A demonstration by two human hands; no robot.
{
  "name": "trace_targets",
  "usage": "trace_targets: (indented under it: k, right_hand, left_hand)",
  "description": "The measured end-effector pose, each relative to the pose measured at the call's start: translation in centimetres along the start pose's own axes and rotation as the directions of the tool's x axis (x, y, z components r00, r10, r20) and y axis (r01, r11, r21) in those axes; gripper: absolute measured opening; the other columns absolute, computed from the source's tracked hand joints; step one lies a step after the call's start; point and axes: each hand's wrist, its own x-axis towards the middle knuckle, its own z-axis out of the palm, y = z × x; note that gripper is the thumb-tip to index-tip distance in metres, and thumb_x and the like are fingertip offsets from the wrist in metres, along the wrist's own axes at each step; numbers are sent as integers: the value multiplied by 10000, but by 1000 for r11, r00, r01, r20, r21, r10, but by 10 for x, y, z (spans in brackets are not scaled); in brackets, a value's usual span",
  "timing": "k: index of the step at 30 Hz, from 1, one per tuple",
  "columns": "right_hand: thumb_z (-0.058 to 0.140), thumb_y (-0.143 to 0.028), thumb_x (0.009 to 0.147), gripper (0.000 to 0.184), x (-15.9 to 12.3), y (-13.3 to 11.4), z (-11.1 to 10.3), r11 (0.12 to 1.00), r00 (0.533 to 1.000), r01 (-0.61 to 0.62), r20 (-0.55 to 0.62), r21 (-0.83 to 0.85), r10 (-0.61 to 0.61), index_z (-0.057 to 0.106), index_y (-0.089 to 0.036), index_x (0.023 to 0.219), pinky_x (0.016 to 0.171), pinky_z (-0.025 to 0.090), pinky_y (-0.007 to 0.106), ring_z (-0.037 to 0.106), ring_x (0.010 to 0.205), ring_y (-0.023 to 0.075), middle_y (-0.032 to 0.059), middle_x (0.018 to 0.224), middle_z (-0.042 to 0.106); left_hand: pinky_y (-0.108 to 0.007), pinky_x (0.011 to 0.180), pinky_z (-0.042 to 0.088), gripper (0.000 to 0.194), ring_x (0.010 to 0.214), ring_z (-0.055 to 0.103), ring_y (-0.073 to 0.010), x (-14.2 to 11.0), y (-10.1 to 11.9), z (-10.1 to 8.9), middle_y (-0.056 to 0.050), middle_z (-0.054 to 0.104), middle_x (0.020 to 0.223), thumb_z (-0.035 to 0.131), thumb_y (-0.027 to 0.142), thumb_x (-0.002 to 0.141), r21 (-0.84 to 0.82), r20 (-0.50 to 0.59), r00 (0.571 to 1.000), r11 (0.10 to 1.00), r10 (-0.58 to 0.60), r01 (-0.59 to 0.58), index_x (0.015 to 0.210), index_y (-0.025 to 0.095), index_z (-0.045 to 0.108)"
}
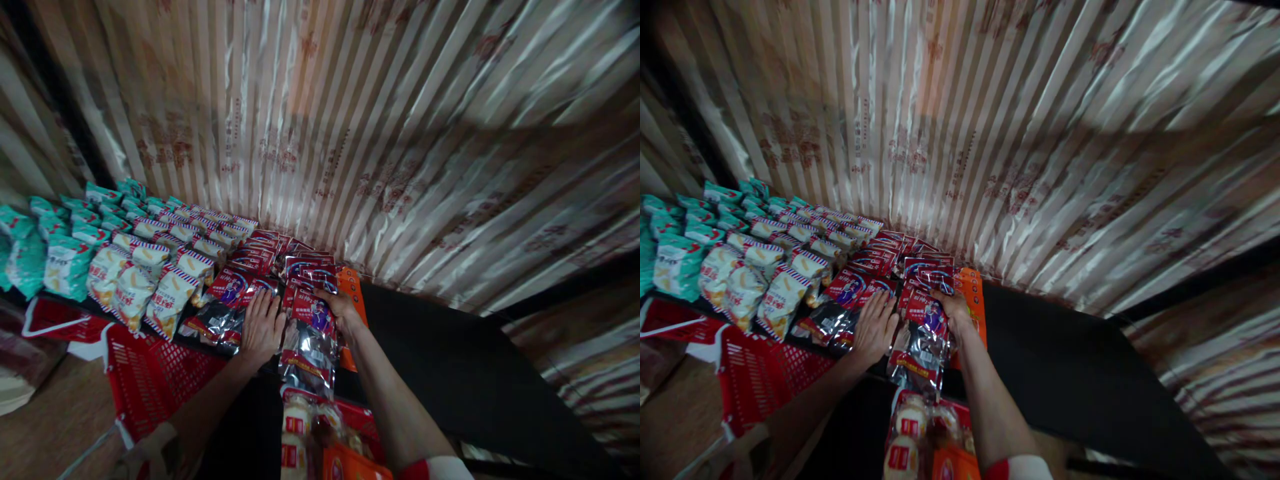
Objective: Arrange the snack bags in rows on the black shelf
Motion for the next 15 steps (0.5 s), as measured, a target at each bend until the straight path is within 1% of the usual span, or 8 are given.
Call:
trace_targets:
  k: [3,6,10,12,15]
  right_hand:
    - [777,-204,580,273,0,-2,-19,993,997,-79,7,83,79,612,-163,794,549,568,328,653,519,202,22,564,678]
    - [781,-182,570,272,-1,-3,-39,984,995,-96,11,153,95,619,-164,788,562,572,330,656,516,204,27,567,681]
    - [783,-110,521,341,-2,-2,-68,973,993,-105,-35,207,115,621,-161,817,556,570,337,657,510,211,28,581,690]
    - [782,-81,503,380,-4,-1,-88,967,989,-121,-58,224,137,617,-161,836,556,568,332,662,521,214,25,578,689]
    - [782,-52,490,404,-7,0,-126,961,978,-153,-103,231,180,607,-164,837,560,565,316,668,535,213,15,549,677]
  left_hand:
    - [-481,1084,312,422,1298,393,-287,3,6,0,-167,521,1316,350,312,920,31,8,1000,999,-10,10,1197,92,580]
    - [-486,1084,310,410,1295,397,-288,7,13,-1,-154,529,1312,357,329,919,48,26,999,999,-23,22,1163,113,606]
    - [-490,1080,313,410,1294,397,-298,9,19,0,-167,529,1308,369,329,914,54,41,999,998,-25,22,1151,101,613]
    - [-484,1086,305,409,1304,384,-296,9,23,1,-171,520,1317,369,323,915,51,52,999,999,-6,4,1155,98,612]
    - [-466,1101,285,408,1327,348,-284,8,35,1,-162,498,1342,359,316,921,46,64,998,998,27,-30,1166,105,607]
